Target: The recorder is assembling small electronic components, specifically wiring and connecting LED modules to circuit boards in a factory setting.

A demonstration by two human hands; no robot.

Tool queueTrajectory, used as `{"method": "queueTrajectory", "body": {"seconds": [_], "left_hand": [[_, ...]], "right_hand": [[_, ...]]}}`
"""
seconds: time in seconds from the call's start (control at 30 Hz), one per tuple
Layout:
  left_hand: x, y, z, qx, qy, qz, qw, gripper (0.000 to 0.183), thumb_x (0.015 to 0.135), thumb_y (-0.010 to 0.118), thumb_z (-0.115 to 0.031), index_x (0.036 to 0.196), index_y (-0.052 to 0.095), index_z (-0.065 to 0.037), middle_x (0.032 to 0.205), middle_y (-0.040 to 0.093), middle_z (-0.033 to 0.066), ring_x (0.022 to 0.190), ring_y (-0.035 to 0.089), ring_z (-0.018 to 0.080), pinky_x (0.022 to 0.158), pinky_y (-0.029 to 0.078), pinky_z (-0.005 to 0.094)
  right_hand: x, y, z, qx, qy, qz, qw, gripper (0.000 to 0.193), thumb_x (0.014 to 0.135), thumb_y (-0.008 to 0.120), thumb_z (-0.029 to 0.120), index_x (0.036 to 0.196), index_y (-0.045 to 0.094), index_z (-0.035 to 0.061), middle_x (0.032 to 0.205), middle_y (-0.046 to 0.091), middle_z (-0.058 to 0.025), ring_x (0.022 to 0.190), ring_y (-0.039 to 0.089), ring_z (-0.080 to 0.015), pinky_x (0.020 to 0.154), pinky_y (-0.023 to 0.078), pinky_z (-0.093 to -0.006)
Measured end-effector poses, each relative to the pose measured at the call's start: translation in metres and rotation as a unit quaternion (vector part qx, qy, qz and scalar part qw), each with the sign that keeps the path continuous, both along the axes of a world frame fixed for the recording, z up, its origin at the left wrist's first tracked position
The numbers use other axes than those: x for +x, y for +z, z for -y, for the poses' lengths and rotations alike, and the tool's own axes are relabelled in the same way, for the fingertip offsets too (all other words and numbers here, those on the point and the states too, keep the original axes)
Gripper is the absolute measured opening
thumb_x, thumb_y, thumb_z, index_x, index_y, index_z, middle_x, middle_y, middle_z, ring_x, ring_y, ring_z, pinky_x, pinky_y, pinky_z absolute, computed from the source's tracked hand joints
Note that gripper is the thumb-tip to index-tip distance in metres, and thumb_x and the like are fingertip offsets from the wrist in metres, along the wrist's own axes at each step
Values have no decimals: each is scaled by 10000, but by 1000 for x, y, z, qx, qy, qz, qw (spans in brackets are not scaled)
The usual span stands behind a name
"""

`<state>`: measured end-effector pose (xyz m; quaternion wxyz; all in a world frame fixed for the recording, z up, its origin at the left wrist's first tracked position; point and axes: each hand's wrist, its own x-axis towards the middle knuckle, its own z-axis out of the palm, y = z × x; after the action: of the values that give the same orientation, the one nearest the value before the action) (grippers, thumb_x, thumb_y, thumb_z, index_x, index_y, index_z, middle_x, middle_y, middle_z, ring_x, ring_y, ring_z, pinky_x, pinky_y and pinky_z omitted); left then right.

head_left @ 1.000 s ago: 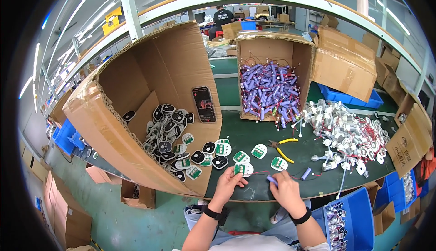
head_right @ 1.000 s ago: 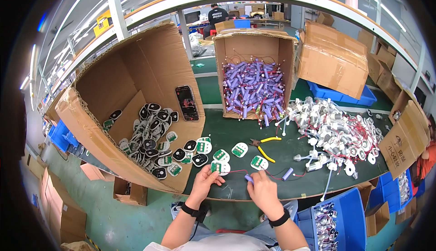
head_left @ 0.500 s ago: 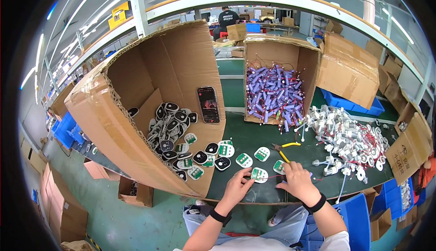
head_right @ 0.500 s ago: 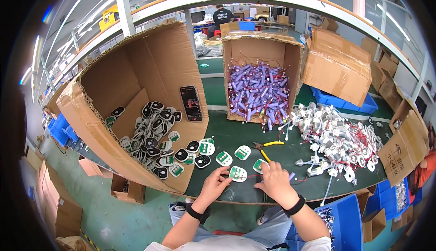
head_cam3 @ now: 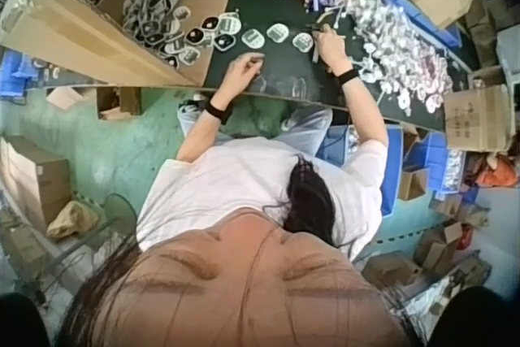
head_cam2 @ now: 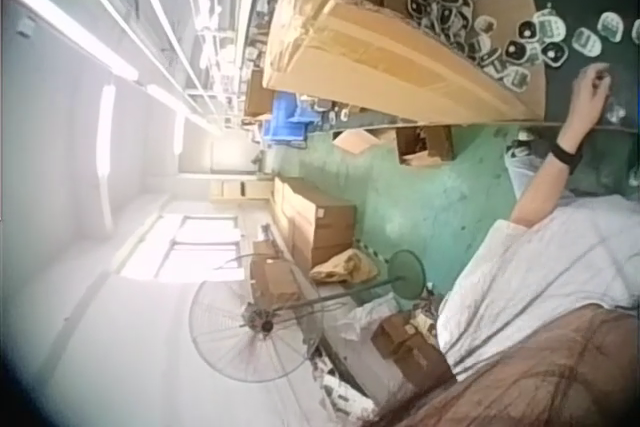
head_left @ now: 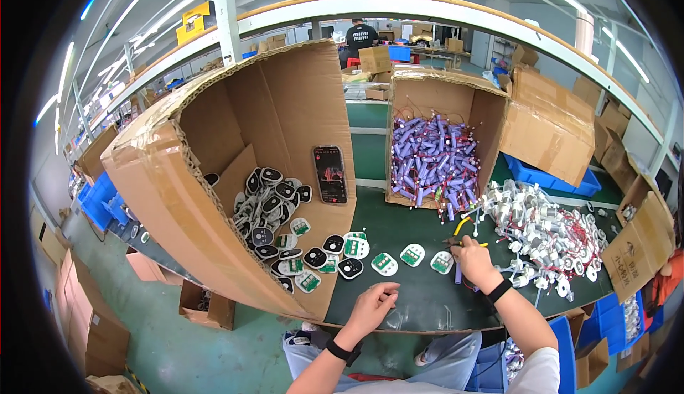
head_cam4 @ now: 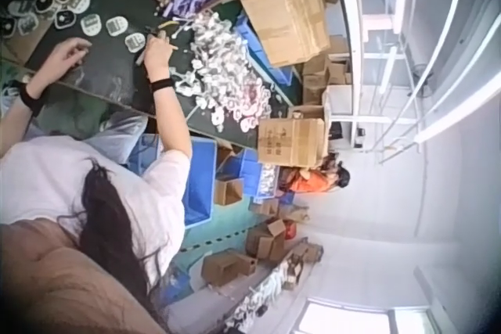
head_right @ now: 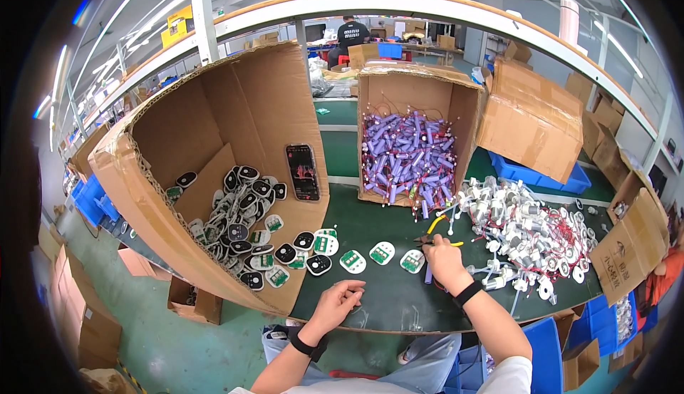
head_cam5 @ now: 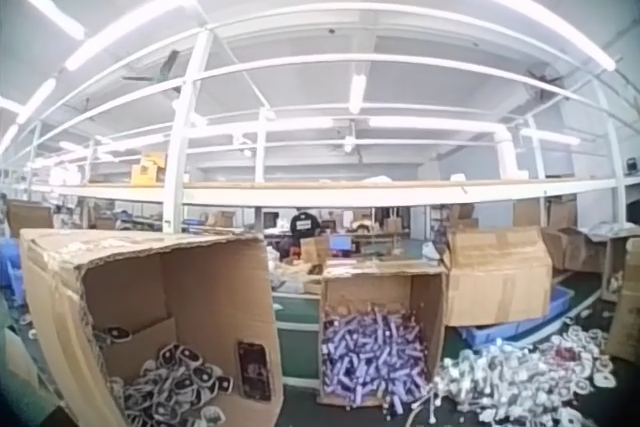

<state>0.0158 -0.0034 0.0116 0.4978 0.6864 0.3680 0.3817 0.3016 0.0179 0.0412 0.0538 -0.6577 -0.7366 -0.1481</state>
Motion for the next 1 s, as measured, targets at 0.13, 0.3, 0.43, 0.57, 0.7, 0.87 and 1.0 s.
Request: {"method": "queueTrajectory", "body": {"seconds": [0.13, 0.3, 0.43, 0.57, 0.7, 0.87, 1.0], "left_hand": [[-2, -2, -1, -13, -9, -9, 1000, 245, 890, 546, -79, 1125, 581, -22, 960, 633, 86, 758, 622, 104, 670, 495, 231], [1, -2, -4, -19, -15, 4, 1000, 237, 888, 555, -99, 1113, 584, -29, 942, 632, 89, 747, 637, 122, 662, 499, 243], [-4, -7, -3, -51, -19, 16, 998, 243, 909, 540, -116, 1130, 577, -21, 943, 639, 82, 757, 619, 98, 657, 500, 231], [-3, -4, -3, -44, -28, 12, 999, 241, 911, 544, -128, 1126, 575, -23, 934, 646, 79, 762, 620, 96, 663, 504, 233], [-7, -3, -3, -39, -33, 2, 999, 242, 913, 541, -143, 1122, 576, -24, 931, 650, 74, 762, 622, 99, 672, 500, 236], [-3, 0, -4, -32, -32, -4, 999, 237, 911, 541, -141, 1111, 582, -21, 921, 653, 75, 754, 626, 105, 676, 497, 241], [-5, -1, -3, -19, -30, -7, 999, 231, 908, 541, -137, 1100, 587, -18, 912, 654, 80, 741, 628, 112, 671, 498, 246]], "right_hand": [[19, 31, -24, -216, -65, -4, 974, 283, 741, 635, 276, 994, 676, 155, 984, 609, -109, 942, 614, -276, 714, 522, -418], [38, 33, -93, 9, -63, -69, 996, 236, 767, 621, 219, 956, 658, 82, 840, 663, -166, 797, 659, -319, 682, 534, -422], [30, 7, -135, 69, -99, -76, 990, 148, 770, 562, 120, 859, 615, 15, 855, 651, -197, 770, 663, -346, 669, 541, -424], [38, -7, -151, 0, -216, -136, 967, 330, 795, 584, 180, 1047, 526, -25, 972, 631, -227, 861, 652, -365, 736, 533, -433], [44, -8, -154, -41, -199, -225, 953, 471, 760, 628, 188, 1111, 434, -60, 1034, 596, -295, 970, 601, -412, 837, 492, -453], [57, -28, -161, -22, -205, -271, 940, 503, 758, 634, 212, 1119, 429, -73, 999, 594, -322, 966, 599, -420, 847, 482, -460], [51, -29, -159, 26, -190, -350, 917, 503, 687, 732, 264, 996, 515, -68, 925, 623, -281, 839, 634, -356, 730, 506, -400]]}}
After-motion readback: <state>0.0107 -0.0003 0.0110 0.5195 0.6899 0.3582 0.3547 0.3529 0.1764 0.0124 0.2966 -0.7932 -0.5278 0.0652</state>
